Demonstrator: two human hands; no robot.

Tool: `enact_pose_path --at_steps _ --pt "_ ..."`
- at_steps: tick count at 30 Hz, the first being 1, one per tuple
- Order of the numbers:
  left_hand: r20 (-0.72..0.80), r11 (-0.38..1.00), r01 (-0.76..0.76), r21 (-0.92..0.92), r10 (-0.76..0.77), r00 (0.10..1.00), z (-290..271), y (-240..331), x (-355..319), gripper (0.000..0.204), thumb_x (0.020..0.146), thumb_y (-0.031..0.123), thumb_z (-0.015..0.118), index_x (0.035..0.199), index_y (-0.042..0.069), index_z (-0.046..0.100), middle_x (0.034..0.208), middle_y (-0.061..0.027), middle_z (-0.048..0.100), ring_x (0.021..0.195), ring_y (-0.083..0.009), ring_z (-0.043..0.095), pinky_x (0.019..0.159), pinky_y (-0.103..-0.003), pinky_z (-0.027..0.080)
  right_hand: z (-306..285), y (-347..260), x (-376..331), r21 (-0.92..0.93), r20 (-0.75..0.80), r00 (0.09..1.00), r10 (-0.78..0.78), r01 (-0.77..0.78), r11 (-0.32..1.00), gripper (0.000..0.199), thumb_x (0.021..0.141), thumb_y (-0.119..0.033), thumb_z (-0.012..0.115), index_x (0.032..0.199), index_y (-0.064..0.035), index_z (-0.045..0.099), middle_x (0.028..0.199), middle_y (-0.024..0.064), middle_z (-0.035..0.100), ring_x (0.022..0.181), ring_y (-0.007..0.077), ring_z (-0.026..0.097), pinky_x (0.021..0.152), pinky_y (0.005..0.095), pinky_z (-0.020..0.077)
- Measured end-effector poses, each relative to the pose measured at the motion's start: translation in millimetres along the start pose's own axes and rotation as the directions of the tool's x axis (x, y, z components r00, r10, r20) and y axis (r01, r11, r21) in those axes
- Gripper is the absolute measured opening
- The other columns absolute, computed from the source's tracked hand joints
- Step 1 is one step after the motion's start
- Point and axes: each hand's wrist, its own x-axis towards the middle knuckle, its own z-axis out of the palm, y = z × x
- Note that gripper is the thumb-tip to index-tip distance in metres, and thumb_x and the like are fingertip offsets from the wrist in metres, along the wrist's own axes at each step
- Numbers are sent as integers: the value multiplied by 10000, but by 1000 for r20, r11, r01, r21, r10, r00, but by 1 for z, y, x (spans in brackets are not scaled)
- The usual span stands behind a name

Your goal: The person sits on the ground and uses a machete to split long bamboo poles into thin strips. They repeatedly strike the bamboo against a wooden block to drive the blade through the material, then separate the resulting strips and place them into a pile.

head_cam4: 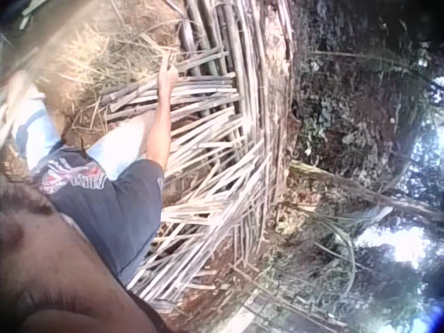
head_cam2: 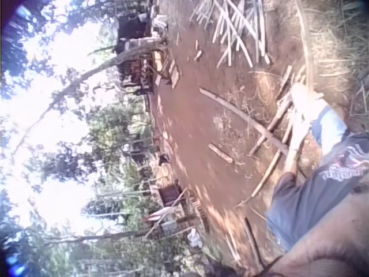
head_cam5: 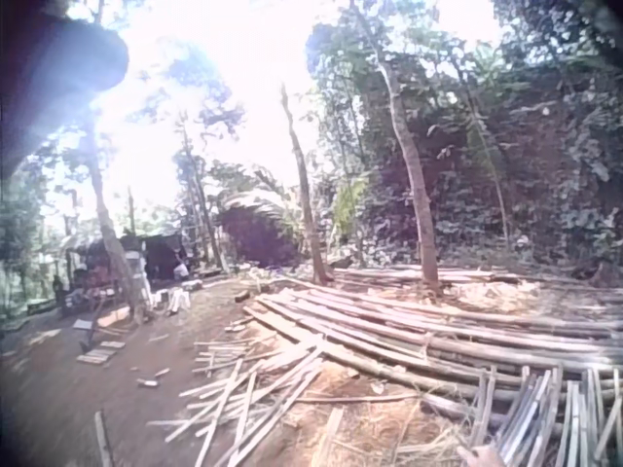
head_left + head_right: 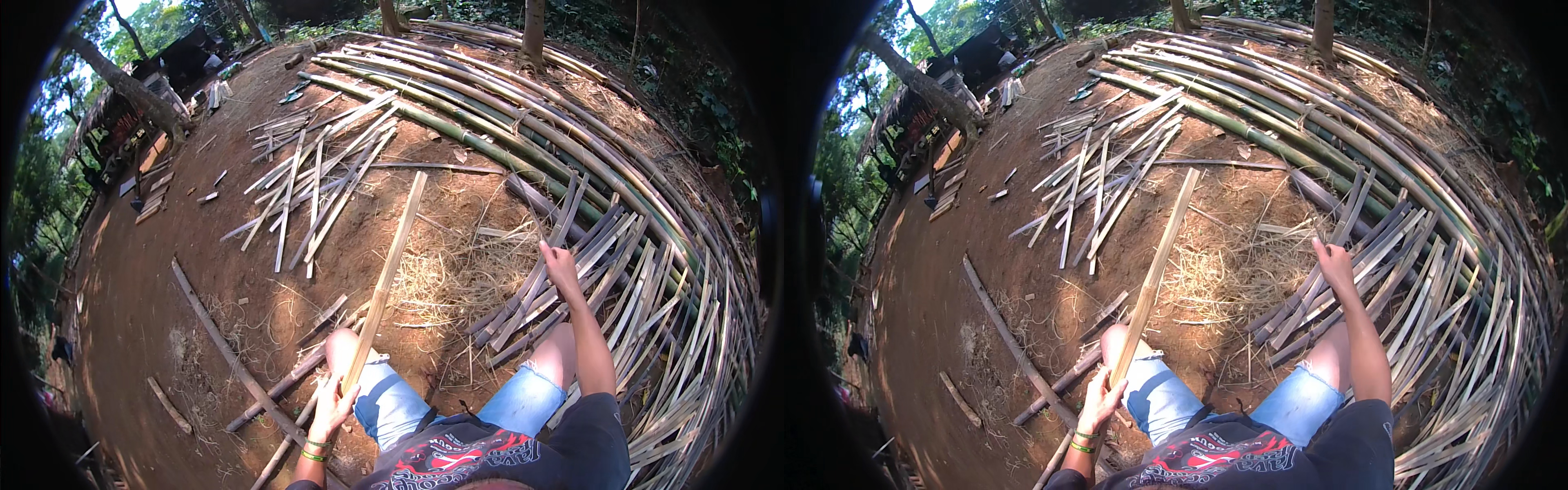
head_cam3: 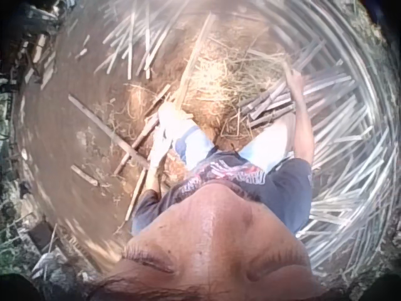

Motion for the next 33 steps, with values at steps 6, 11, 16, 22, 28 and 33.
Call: enact_pose_path --at_steps 6,11,16,22,28,33 --pt "-328 959 -159 235 232 916 -32 -48 68 228 899 60 626 1117 40 561 751 -105 620 663 -200 606 643 -337 504 80 51 -88 -70 307 933 188 -175 982 423 822 -397 721 718 1 622 601 95 585 591 209 580 601 410 452" --pt "-414 759 -266 594 573 707 -81 -33 189 296 869 74 651 1145 70 546 842 -186 625 818 -374 643 732 -447 495 102 35 -139 -159 352 888 297 -256 954 444 774 -423 760 839 11 694 742 153 690 718 280 677 699 404 505" --pt "-432 618 -32 785 585 686 -140 90 361 889 805 393 769 1529 215 284 1251 -270 482 1215 -429 468 1003 -526 371 106 37 -157 -154 343 910 235 -192 969 419 727 -345 780 860 38 673 746 154 678 723 250 668 694 387 498" --pt "-123 636 -604 481 731 671 8 172 394 722 869 352 726 1441 41 414 1201 -267 580 1119 -406 565 963 -443 448 63 38 -176 -122 301 858 417 -399 909 369 727 -270 790 870 41 654 714 96 626 661 190 593 631 365 476" --pt "495 721 -672 171 526 691 199 78 341 667 860 382 731 1374 28 493 1196 -245 615 1097 -380 610 915 -446 498 -8 24 -180 112 252 862 440 -478 871 308 804 -261 720 883 19 617 673 76 585 575 166 555 538 358 437" --pt "816 696 -716 57 380 435 325 28 242 540 848 375 738 1239 32 594 1112 -226 668 1044 -387 644 893 -449 516 -102 5 -213 242 211 772 599 -635 734 279 911 -278 666 886 -13 582 668 18 558 542 83 519 480 262 404"
